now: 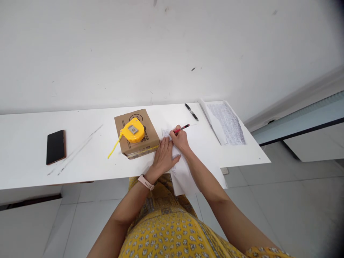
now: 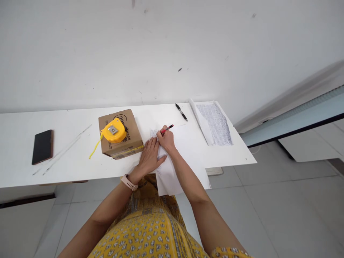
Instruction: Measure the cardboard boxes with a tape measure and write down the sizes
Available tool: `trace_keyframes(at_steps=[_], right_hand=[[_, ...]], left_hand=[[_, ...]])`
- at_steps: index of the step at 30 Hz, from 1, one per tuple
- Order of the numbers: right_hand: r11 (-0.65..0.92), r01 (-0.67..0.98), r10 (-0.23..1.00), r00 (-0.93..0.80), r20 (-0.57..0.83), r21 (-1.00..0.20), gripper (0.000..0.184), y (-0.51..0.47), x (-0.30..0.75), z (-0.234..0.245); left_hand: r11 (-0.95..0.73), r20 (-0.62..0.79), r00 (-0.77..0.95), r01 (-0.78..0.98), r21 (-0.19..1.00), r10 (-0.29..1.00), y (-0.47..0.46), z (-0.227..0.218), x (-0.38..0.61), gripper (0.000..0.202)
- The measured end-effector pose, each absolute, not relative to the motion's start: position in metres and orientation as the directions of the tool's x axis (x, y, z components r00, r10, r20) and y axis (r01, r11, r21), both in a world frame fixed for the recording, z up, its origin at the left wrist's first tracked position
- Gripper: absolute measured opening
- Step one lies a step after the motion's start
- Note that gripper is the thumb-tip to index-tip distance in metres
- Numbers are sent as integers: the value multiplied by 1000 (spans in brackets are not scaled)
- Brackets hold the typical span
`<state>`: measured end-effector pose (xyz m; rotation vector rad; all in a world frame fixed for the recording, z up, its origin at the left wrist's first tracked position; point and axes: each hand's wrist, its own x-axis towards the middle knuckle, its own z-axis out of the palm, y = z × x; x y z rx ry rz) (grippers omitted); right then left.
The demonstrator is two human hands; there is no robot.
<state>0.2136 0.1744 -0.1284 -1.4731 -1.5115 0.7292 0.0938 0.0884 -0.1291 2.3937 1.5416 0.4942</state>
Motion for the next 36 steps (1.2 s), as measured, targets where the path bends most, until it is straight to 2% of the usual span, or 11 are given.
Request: trace_keyframes(at_steps=[22, 25, 28, 30, 32, 34, 36], right_hand=[[84, 477, 983, 106, 152, -875, 17, 173, 213, -125], [105, 459, 965, 166, 201, -882, 15, 172, 213, -123], [205, 436, 931, 189, 311, -876, 16, 167, 223, -120], [271, 497, 914, 137, 383, -824, 17, 160, 238, -119], [307, 671, 899, 28, 436, -676, 19, 152, 259, -122], [287, 817, 916, -81, 394, -500, 30, 144, 279, -126], [259, 882, 932, -121, 343, -394, 47, 136, 294, -129]], left_hand=[[-407, 140, 383, 834, 372, 913, 88, -126, 93, 73], [-407, 142, 383, 830, 382, 913, 90, -129, 94, 72], [-403, 189, 356, 814, 418, 915, 86, -127, 95, 66], [-451, 306, 341, 770, 452, 889, 74, -117, 92, 50], [-534, 438, 344, 713, 454, 831, 55, -98, 84, 32], [-585, 526, 339, 693, 421, 780, 38, -71, 68, 25], [-594, 719, 206, 730, 340, 664, 30, -40, 43, 25]])
